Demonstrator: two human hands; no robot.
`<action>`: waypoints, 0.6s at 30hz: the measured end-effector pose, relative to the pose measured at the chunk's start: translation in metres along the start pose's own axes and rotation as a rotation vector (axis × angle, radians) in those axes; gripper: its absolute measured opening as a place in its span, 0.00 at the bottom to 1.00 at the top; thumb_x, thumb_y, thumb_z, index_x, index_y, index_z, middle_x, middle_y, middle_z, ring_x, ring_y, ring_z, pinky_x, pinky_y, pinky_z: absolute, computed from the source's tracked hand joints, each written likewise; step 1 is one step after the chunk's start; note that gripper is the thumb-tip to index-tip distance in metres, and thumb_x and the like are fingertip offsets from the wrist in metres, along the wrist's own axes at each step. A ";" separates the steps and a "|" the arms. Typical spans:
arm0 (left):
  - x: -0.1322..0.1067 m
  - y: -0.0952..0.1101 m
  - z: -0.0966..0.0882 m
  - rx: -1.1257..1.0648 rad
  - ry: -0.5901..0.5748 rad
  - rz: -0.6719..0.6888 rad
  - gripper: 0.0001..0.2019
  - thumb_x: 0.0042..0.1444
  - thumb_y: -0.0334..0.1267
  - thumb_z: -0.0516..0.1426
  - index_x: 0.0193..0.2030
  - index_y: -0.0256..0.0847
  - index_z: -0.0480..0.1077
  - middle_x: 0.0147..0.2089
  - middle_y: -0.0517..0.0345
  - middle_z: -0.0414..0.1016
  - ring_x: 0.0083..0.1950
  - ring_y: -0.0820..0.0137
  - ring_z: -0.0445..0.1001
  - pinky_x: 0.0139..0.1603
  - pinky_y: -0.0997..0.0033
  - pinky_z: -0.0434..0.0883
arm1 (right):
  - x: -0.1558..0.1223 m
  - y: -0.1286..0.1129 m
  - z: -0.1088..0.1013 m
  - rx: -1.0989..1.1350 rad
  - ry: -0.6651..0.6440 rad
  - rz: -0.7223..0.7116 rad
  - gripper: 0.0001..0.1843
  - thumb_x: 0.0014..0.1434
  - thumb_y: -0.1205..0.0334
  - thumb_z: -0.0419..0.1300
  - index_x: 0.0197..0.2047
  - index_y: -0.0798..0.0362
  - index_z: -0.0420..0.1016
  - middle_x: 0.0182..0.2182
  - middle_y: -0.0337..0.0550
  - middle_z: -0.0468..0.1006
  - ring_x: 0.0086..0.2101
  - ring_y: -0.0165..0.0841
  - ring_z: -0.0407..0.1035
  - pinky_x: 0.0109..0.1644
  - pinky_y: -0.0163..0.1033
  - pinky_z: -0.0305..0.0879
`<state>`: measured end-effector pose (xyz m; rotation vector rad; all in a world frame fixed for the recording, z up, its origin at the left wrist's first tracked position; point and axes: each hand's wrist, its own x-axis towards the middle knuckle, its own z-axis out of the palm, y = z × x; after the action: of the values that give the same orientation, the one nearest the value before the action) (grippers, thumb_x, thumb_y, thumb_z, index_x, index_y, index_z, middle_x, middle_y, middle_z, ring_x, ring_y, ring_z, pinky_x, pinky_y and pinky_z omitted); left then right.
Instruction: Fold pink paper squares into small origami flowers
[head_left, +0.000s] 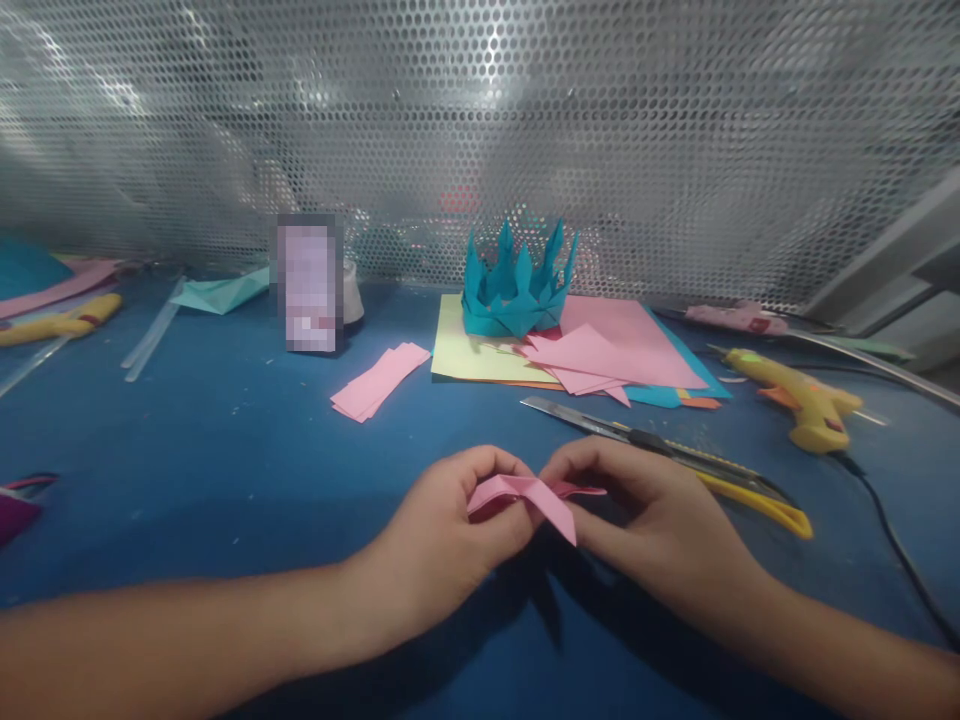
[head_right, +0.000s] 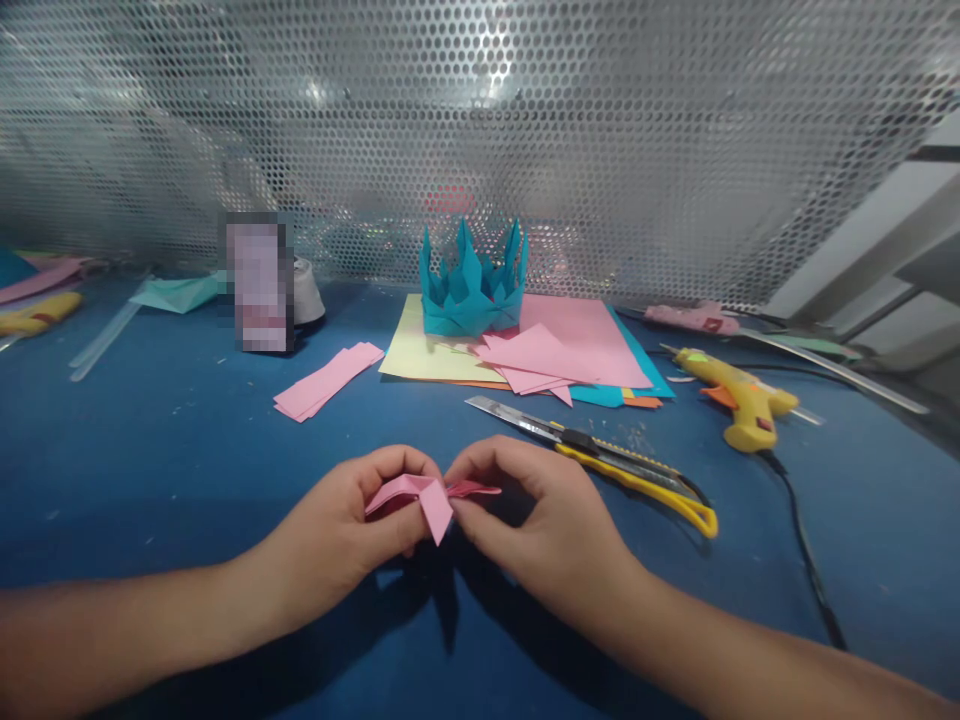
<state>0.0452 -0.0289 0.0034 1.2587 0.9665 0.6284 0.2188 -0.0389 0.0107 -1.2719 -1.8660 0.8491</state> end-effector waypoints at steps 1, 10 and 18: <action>0.001 0.001 -0.001 0.015 -0.003 -0.003 0.07 0.53 0.39 0.57 0.35 0.38 0.66 0.26 0.65 0.63 0.25 0.78 0.59 0.26 0.77 0.58 | 0.001 0.001 0.000 0.045 -0.019 0.035 0.02 0.51 0.68 0.60 0.31 0.52 0.73 0.28 0.40 0.78 0.29 0.31 0.73 0.33 0.34 0.71; 0.009 0.004 -0.008 0.044 -0.035 -0.056 0.10 0.53 0.44 0.58 0.34 0.38 0.67 0.25 0.64 0.66 0.24 0.77 0.62 0.26 0.76 0.59 | 0.002 0.008 -0.001 0.222 -0.147 0.145 0.02 0.55 0.64 0.59 0.33 0.53 0.71 0.29 0.41 0.78 0.32 0.32 0.74 0.35 0.34 0.73; 0.008 0.003 -0.007 -0.102 -0.009 0.033 0.10 0.52 0.39 0.60 0.37 0.37 0.66 0.29 0.62 0.67 0.31 0.75 0.65 0.34 0.74 0.61 | 0.002 0.002 -0.003 0.307 -0.109 0.088 0.06 0.54 0.67 0.57 0.37 0.52 0.71 0.32 0.41 0.79 0.34 0.31 0.75 0.39 0.34 0.73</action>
<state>0.0427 -0.0181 0.0040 1.1880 0.8969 0.6892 0.2222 -0.0361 0.0109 -1.1390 -1.6908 1.2221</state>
